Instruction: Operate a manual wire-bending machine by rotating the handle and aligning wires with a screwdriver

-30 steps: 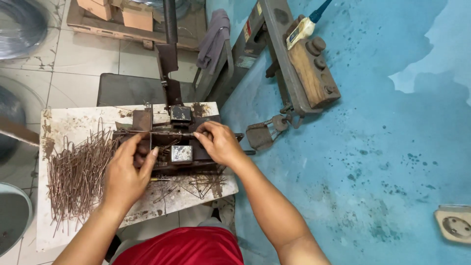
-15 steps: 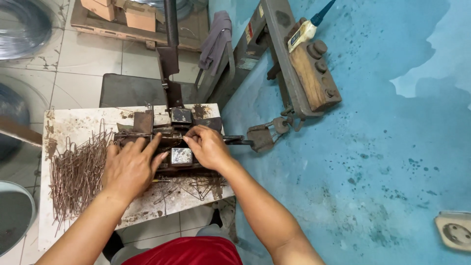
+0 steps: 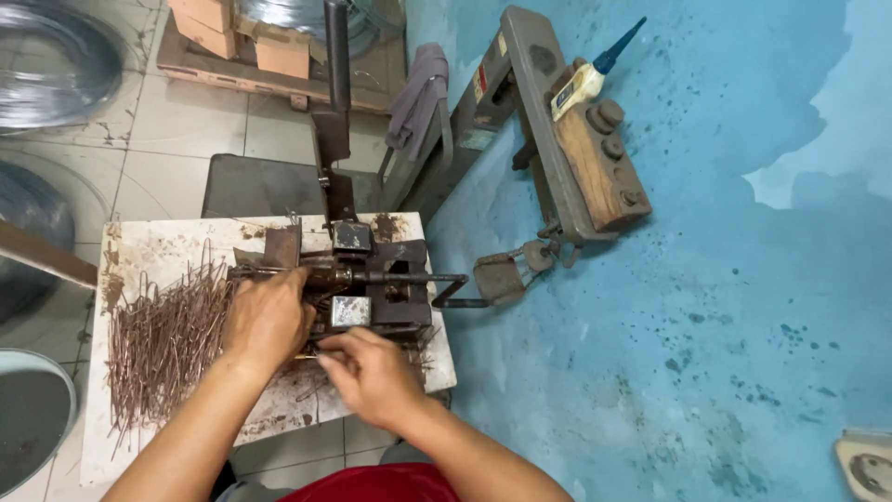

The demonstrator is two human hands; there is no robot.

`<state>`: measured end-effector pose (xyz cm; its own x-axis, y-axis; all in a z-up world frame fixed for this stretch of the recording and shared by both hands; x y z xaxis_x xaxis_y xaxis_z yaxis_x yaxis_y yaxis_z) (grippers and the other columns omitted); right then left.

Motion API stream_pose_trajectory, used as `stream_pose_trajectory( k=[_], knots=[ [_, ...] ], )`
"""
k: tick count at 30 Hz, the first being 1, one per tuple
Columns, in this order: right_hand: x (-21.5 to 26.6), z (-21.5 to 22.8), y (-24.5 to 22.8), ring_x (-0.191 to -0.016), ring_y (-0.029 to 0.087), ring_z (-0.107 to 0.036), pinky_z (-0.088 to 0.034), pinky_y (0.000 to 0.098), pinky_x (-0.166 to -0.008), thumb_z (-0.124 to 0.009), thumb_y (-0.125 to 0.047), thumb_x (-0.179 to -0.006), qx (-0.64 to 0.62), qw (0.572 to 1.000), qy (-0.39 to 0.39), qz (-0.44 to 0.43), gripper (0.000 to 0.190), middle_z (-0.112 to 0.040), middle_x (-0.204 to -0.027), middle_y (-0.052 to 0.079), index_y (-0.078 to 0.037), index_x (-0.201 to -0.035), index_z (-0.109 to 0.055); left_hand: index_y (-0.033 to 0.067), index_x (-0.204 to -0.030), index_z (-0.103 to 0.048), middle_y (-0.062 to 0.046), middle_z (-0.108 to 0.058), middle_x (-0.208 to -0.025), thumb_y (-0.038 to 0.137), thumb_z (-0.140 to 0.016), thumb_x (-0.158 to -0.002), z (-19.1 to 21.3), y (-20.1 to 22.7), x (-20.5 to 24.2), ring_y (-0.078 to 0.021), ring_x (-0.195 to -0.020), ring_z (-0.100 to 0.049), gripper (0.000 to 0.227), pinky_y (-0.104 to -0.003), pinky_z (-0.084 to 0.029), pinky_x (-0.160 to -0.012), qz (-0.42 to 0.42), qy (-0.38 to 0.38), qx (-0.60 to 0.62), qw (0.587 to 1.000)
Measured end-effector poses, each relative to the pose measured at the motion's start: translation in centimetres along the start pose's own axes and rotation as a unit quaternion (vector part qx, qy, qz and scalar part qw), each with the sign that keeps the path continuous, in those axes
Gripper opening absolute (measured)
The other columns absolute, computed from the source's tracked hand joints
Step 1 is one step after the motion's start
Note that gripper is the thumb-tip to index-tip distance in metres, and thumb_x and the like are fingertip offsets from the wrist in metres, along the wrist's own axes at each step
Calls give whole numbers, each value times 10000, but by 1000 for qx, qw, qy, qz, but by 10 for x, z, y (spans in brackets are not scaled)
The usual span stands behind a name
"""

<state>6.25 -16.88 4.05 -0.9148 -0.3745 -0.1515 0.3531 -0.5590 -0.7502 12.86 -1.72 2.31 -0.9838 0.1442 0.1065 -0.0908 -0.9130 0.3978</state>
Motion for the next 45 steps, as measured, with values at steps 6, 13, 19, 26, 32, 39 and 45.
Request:
stream_pose_trajectory(
  k=[6, 13, 19, 26, 32, 39, 45],
  knots=[
    [18, 93, 143, -709, 333, -724, -553, 401, -604, -653, -139, -895, 40, 960, 182, -208, 314, -717, -829, 173, -64, -1193, -591, 99, -1354, -574, -151, -733, -1142, 217, -664, -827, -36, -27, -8, -342, -1059, -719, 547, -441, -482, -924, -38, 12, 6, 999],
    [4, 94, 200, -974, 421, -709, -552, 524, -823, -690, -365, -909, 117, 945, -10, -305, 437, -741, -901, 234, 32, -1089, -663, 121, -1331, -561, -142, -728, -1112, 246, -636, -824, -48, -33, -10, -344, -1063, -712, 528, -445, -483, -929, -40, 14, -1, 999],
    [-7, 92, 173, -875, 424, -708, -551, 507, -729, -663, -302, -929, 108, 967, -16, -230, 327, -724, -807, 231, 21, -949, -714, 67, -1407, -530, -169, -718, -1187, 160, -633, -856, -37, -26, -5, -321, -1086, -711, 567, -401, -466, -906, -27, -16, 18, 999],
    [-17, 87, 186, -836, 392, -728, -575, 487, -696, -671, -221, -907, 126, 973, -19, -194, 222, -742, -772, 185, -4, -922, -713, 69, -1499, -410, -244, -696, -1213, 46, -664, -821, -24, -15, 6, -401, -1114, -688, 725, -462, -462, -919, -39, 16, 83, 996],
    [-30, 91, 145, -1324, 580, -404, -385, 608, -1108, -525, 128, -816, 43, 995, -14, -90, 828, -429, -1415, 382, -29, -1570, -221, 98, -1490, -442, -177, -728, -1113, 36, -656, -792, -41, -28, 2, -340, -981, -713, 732, -411, -471, -821, -78, 98, 64, 990],
    [-10, 78, 197, -853, 420, -699, -547, 530, -717, -612, -163, -748, 104, 977, -92, -163, 212, -702, -778, 210, -47, -921, -652, 195, -1481, -456, -89, -719, -1101, 159, -678, -759, -65, -42, -6, -292, -1002, -703, 755, -414, -474, -826, -78, 106, 12, 991],
    [-8, 69, 211, -1058, 462, -620, -500, 537, -881, -653, -178, -777, 146, 975, -78, -150, 192, -648, -997, 291, -12, -873, -638, 181, -1510, -416, -122, -748, -1103, 149, -677, -803, -32, -27, 3, -302, -975, -732, 755, -400, -459, -831, -49, 56, 28, 997]
  ],
)
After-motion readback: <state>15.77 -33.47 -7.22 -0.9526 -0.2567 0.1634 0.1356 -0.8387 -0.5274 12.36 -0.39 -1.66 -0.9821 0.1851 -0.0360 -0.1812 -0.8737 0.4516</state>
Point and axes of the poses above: each hand's wrist, its own x-axis away from the middle knuckle, its own z-axis out of the back of the hand, y = z × x, the point moved 4 cm from there along -x, towards the middle knuckle
